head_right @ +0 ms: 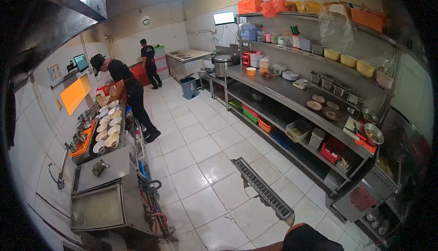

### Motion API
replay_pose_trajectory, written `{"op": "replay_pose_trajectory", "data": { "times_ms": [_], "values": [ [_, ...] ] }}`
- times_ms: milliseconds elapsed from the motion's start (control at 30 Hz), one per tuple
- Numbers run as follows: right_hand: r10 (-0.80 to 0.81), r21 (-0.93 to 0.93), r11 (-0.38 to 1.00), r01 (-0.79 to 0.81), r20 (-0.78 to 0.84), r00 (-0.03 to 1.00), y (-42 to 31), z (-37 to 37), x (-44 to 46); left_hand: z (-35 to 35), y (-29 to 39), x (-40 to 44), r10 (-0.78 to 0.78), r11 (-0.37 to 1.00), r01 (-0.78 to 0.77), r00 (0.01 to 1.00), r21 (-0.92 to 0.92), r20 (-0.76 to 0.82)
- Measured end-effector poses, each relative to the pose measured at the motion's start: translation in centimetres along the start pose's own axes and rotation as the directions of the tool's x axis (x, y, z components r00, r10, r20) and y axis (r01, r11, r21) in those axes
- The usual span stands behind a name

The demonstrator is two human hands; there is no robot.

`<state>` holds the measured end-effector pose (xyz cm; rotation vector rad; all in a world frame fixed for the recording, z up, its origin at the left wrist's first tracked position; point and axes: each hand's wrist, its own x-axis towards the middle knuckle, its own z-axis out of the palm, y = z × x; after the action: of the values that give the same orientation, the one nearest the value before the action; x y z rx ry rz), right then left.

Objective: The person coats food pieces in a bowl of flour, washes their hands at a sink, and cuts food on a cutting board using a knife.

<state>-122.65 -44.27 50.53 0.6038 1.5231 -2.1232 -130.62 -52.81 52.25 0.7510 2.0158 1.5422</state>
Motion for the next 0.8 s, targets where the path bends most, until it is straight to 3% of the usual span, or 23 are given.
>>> {"op": "replay_pose_trajectory", "data": {
  "times_ms": [67,167,200,233,267,300,367,400,433,467,533,567,667,700,800],
  "values": [
    [-0.183,0.162,0.966,0.202,-0.122,0.975,-1.4,0.8,1.1,0.9,1.2,0.6,0.087,0.992,-0.093,0.994,0.087,0.064],
    [-0.370,0.359,0.800,0.481,-0.336,0.866,-6.5,-1.2,-0.9,3.0,3.5,2.8,0.217,0.958,-0.238,0.966,0.158,0.140],
    [-0.143,0.394,0.859,0.326,-0.426,0.893,-9.6,-3.3,-2.9,3.9,4.1,3.8,0.260,0.944,-0.284,0.953,0.166,0.157],
    [-0.285,0.353,0.830,0.432,-0.398,0.872,-10.9,-5.9,-5.0,5.1,4.3,4.9,0.308,0.926,-0.336,0.936,0.171,0.171],
    [-0.207,0.272,0.857,0.438,-0.596,0.775,-11.0,-8.3,-5.0,6.6,4.3,6.2,0.373,0.902,-0.400,0.912,0.164,0.171],
    [-0.277,0.321,0.806,0.497,-0.538,0.796,-9.9,-12.1,-5.2,6.8,8.5,8.5,0.357,0.864,-0.431,0.889,0.260,0.288],
    [-0.151,0.324,0.845,0.424,-0.617,0.772,-11.4,-17.2,-8.2,8.5,13.3,11.6,0.269,0.751,-0.501,0.827,0.430,0.494],
    [-0.086,0.330,0.863,0.383,-0.650,0.755,-12.9,-19.6,-9.7,11.5,9.5,14.5,0.358,0.796,-0.520,0.818,0.310,0.451],
    [-0.010,0.360,0.828,0.430,-0.757,0.654,-15.3,-20.8,-11.1,13.4,12.0,16.3,0.403,0.825,-0.524,0.808,0.211,0.430],
    [-0.081,0.277,0.845,0.458,-0.780,0.620,-15.9,-23.4,-11.8,15.2,14.8,18.4,0.449,0.841,-0.530,0.797,0.111,0.404],
    [-0.209,0.121,0.856,0.502,-0.808,0.550,-16.0,-28.2,-13.4,19.9,16.3,22.3,0.422,0.892,-0.437,0.719,-0.114,0.552],
    [-0.265,0.019,0.896,0.443,-0.779,0.569,-16.3,-30.7,-14.5,22.5,17.5,23.7,0.574,0.797,-0.596,0.700,-0.094,0.425],
    [-0.166,0.184,0.872,0.454,-0.759,0.629,-21.6,-34.8,-19.3,25.5,23.9,28.7,0.350,0.889,-0.456,0.608,-0.048,0.713],
    [-0.291,0.198,0.875,0.442,-0.514,0.807,-19.3,-39.8,-19.1,27.1,23.7,30.8,0.299,0.932,-0.352,0.625,-0.082,0.721],
    [-0.296,0.435,0.823,0.365,-0.219,0.930,-23.2,-44.5,-23.2,30.7,26.0,36.6,0.369,0.860,-0.492,0.417,-0.136,0.831]
  ]
}}
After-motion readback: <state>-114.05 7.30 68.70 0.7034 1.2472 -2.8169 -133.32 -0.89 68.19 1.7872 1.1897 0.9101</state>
